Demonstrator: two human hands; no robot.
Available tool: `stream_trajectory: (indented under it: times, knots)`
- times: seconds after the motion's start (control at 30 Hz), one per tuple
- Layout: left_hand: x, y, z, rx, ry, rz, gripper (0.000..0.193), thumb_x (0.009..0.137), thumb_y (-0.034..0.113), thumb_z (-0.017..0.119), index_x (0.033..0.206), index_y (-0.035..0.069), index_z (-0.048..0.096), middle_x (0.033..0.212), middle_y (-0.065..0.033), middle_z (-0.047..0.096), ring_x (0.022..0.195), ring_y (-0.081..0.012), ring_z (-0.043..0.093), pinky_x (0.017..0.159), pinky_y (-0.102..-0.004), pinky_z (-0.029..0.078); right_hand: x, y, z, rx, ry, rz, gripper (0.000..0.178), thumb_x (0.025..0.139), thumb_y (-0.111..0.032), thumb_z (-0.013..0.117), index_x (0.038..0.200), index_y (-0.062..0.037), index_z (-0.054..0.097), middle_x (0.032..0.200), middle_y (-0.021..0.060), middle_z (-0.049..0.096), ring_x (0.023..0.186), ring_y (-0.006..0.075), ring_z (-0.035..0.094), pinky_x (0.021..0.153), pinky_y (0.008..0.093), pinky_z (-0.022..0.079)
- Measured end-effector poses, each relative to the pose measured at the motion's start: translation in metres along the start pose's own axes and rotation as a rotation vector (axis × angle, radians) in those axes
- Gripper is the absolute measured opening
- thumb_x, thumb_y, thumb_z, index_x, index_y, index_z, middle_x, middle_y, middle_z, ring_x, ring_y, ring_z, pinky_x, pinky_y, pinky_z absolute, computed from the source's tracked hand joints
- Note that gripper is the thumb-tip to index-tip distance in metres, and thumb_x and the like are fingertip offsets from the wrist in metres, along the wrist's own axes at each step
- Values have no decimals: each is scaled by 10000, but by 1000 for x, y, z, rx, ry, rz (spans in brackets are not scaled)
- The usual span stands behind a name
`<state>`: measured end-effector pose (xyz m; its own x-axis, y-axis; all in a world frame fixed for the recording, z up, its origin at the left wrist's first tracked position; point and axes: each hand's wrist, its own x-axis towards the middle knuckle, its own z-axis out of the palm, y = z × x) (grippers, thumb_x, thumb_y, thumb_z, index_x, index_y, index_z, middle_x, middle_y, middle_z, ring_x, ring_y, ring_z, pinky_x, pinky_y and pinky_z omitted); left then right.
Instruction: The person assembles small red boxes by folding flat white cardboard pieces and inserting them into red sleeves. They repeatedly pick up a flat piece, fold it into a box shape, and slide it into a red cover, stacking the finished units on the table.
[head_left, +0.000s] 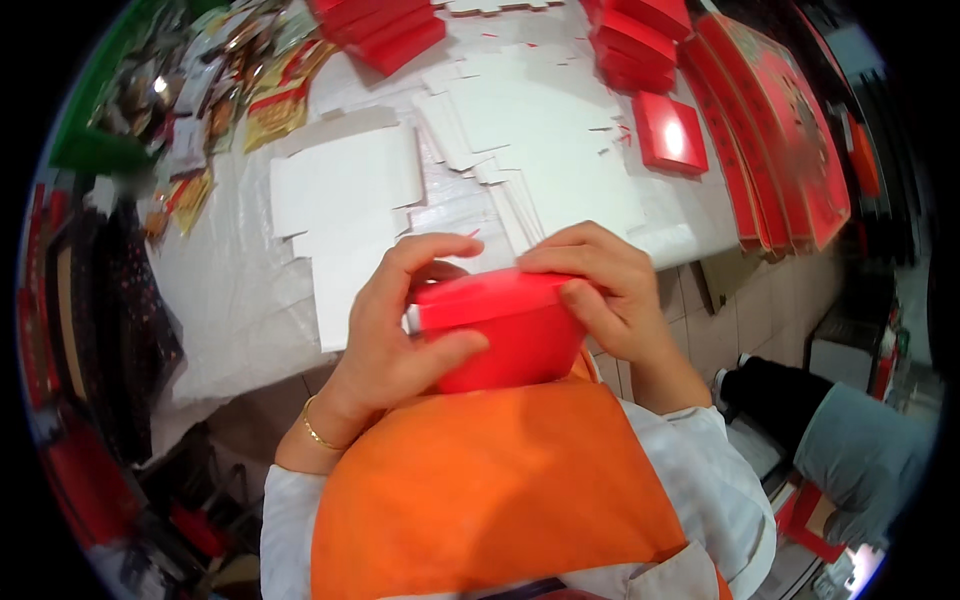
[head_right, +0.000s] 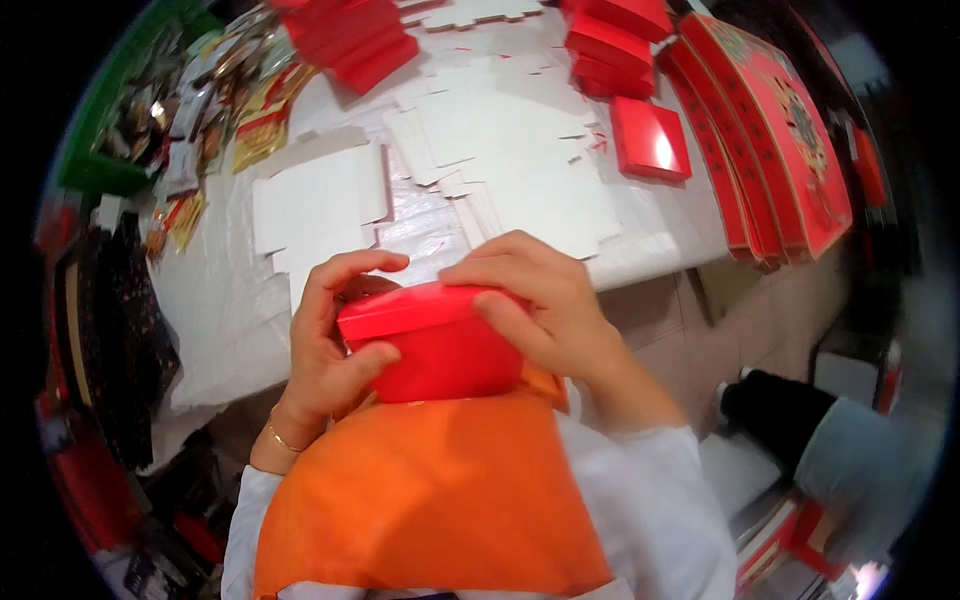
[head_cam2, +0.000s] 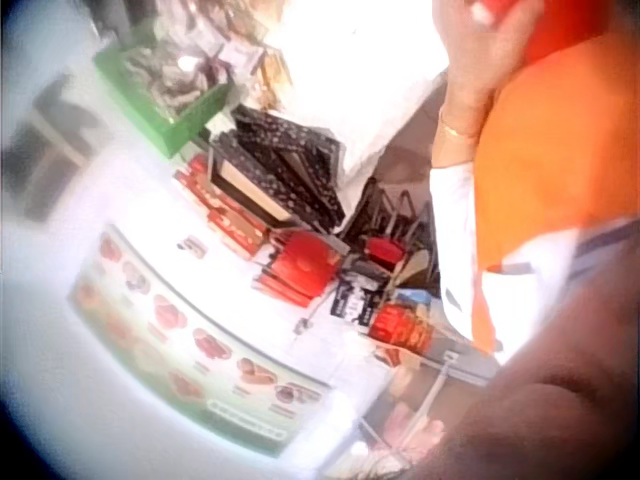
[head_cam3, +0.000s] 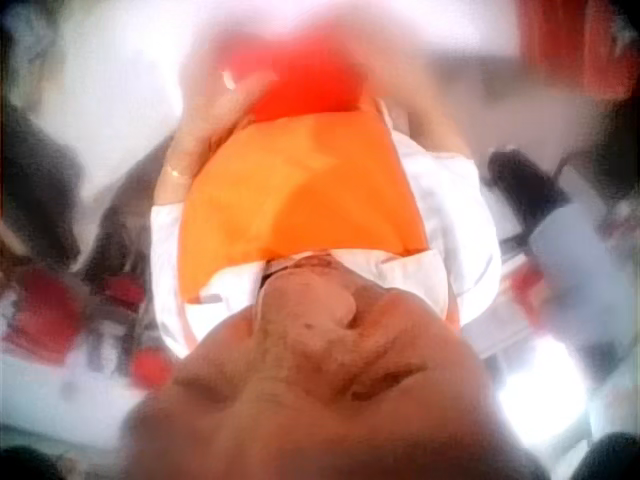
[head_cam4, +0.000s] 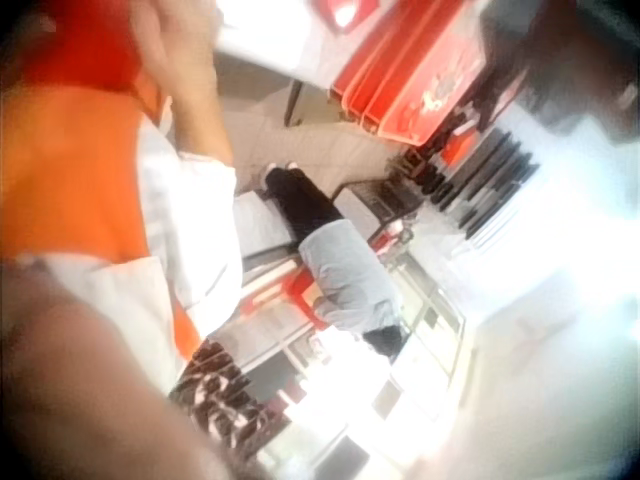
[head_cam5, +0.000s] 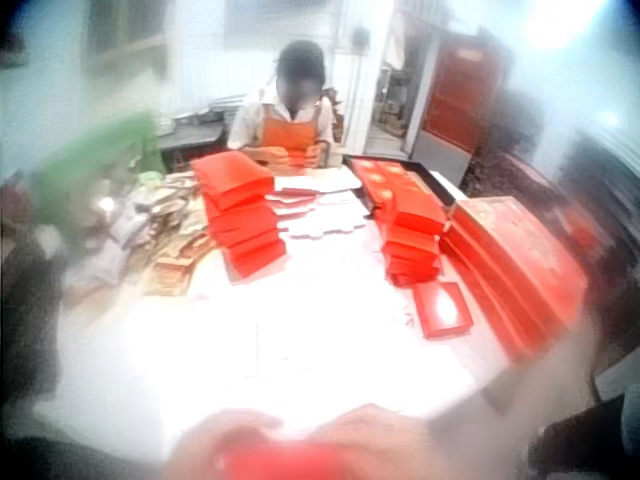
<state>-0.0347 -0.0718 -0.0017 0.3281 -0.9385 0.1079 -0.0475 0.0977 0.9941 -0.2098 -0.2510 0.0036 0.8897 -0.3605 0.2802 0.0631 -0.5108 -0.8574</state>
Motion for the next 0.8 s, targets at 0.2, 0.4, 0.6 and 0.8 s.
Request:
stream_trajectory:
  times: [0.2, 0.4, 0.6, 0.8]
  knots:
    - [-27, -12, 2, -221, 30, -92, 802, 823, 61, 753, 1500, 69, 322, 1285, -140, 540, 1172, -219, 564, 1020, -365, 465, 11, -15, -2, -14, -68, 29, 301, 841, -95, 594, 1082, -2, 748, 962, 155, 706, 850, 226, 678, 728, 297, 516]
    - [-35, -13, -5, -138, -56, -55, 791, 859, 76, 730, 1523, 55, 300, 1287, -147, 540, 1201, -232, 552, 1056, -373, 436, 23, -32, -14, -133, -261, -19, 349, 818, -87, 614, 1137, -28, 744, 915, 135, 694, 787, 209, 670, 683, 291, 511]
    - [-41, -11, -8, -125, -74, -9, 765, 883, 92, 713, 1524, 39, 300, 1303, -156, 541, 1218, -235, 552, 1057, -370, 434, 33, -35, -7, -117, -339, -84, 458, 772, -49, 567, 1196, -77, 738, 1005, 134, 659, 807, 225, 642, 703, 301, 508]
    - [-46, -15, -11, -84, -67, 34, 743, 909, 130, 694, 1522, 9, 291, 1309, -165, 545, 1209, -233, 559, 1054, -360, 432, 34, -27, 5, -71, -375, -83, 544, 758, -36, 492, 1245, -108, 722, 1070, 128, 612, 826, 218, 591, 728, 304, 494]
